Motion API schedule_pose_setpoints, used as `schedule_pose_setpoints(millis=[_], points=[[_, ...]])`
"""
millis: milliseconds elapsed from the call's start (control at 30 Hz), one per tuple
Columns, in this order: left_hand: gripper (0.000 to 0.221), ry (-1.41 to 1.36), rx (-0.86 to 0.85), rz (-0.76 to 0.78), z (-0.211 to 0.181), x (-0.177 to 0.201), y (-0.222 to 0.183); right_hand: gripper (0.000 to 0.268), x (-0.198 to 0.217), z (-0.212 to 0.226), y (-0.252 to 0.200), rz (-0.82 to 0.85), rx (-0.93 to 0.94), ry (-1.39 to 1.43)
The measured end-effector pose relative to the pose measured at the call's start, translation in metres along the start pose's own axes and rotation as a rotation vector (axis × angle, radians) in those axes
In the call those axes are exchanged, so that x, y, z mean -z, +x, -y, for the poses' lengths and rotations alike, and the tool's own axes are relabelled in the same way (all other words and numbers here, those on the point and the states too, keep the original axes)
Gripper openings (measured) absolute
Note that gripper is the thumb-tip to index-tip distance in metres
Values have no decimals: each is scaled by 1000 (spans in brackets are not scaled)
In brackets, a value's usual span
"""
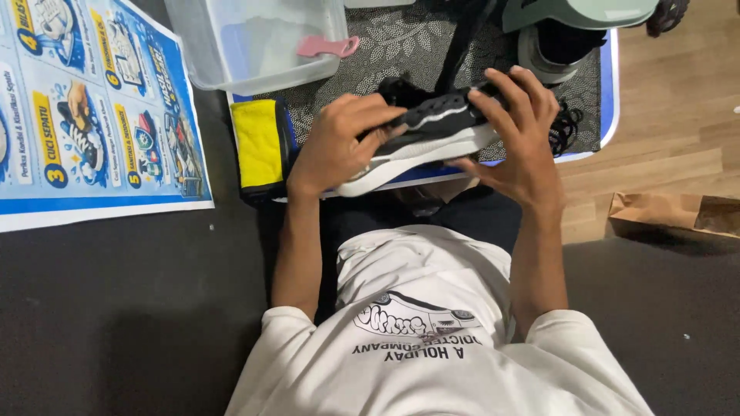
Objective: Using a small brush to scrub and clean the midsole of a sneaker at a repair bench.
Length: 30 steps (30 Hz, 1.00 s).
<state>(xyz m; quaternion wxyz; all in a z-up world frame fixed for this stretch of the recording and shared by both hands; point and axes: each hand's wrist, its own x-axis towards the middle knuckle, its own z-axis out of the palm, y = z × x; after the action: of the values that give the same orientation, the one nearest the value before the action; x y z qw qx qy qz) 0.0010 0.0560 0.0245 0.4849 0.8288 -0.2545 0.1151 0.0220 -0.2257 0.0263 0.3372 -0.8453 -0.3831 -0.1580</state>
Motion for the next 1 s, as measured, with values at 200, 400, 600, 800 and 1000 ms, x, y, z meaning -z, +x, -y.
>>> schedule_pose_setpoints(millis=[200, 400, 600, 800, 1000], points=[[22, 178, 20, -135, 6, -13, 4, 80, -9, -25, -10, 79, -106, -74], [30, 163, 128, -275, -14, -9, -28, 88, -12, -22, -14, 63, -122, -167], [41, -113, 310, -457, 5, -29, -51, 91, -13, -22, -13, -22, -95, -194], [34, -195, 215, -628, 13, -36, -48, 124, 2, -19, -6, 116, -177, -215], [32, -184, 104, -704, 22, -34, -44, 94, 1, -27, 22, 238, -48, -234]])
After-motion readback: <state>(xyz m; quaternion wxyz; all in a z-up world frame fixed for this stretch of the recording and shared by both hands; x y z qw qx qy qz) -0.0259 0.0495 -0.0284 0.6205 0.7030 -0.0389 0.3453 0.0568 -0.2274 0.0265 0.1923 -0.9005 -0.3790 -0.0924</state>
